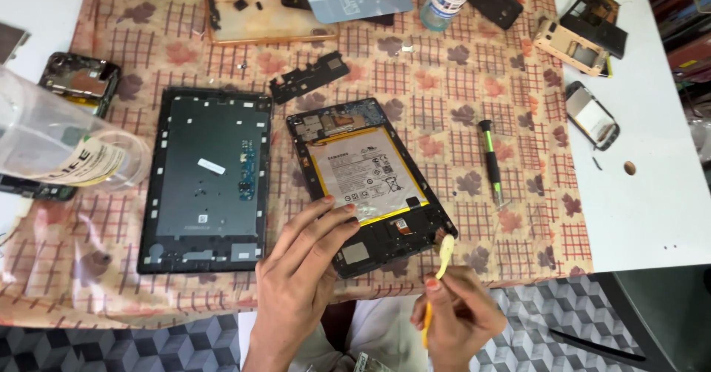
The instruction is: The person cleans the interior of a disassembled Samsung tablet using a toothbrush and a screwdriver. They scrub the battery area and edges, then use the screwdriver to scrape adhesive residue from the frame.
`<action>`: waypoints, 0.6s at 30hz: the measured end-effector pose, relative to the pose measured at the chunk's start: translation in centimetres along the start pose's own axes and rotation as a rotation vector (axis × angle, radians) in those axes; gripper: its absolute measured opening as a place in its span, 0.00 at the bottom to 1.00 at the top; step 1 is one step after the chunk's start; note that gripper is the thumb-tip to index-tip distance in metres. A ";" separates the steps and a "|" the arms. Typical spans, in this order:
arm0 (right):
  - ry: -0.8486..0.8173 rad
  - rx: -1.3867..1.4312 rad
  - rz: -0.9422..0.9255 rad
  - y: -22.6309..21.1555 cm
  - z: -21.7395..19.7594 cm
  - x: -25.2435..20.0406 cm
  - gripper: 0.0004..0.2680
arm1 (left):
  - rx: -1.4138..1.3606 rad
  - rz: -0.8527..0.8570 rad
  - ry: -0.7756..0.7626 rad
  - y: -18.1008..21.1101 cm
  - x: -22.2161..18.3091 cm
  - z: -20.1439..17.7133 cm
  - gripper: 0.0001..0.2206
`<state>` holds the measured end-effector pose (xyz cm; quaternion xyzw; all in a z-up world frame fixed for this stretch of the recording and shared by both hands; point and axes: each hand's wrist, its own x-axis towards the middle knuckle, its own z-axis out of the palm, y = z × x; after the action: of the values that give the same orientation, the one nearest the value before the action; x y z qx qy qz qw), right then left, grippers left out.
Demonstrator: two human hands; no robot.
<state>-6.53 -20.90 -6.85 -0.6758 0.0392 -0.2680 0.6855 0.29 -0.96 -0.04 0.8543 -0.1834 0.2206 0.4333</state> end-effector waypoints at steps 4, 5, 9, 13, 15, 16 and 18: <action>0.058 0.046 0.049 0.2 -0.7 -0.1 0.04 | 0.029 -0.026 -0.005 0.2 -0.2 0.4 0.22; 0.033 0.059 0.021 0.2 -0.1 -0.5 0.04 | 0.026 -0.024 0.001 0.1 -0.1 0.4 0.23; -0.073 0.020 -0.042 -0.1 1.5 -1.9 0.03 | 0.012 -0.024 0.009 0.0 -0.2 0.3 0.24; 0.029 -0.024 -0.053 0.0 0.7 -0.5 0.05 | 0.012 -0.009 0.024 0.0 -0.2 0.4 0.23; 0.086 -0.033 -0.023 0.2 0.1 0.1 0.04 | 0.011 -0.015 0.015 -0.1 -0.2 0.4 0.23; 0.114 -0.039 -0.009 0.3 -0.1 0.3 0.04 | 0.009 -0.019 0.012 -0.1 -0.2 0.5 0.23; 0.074 0.006 -0.031 0.4 -0.1 0.1 0.04 | 0.016 -0.024 0.017 -0.1 -0.2 0.6 0.23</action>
<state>-6.39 -21.04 -7.19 -0.6638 0.0535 -0.3035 0.6814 0.28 -1.40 -0.50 0.8581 -0.1677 0.2239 0.4307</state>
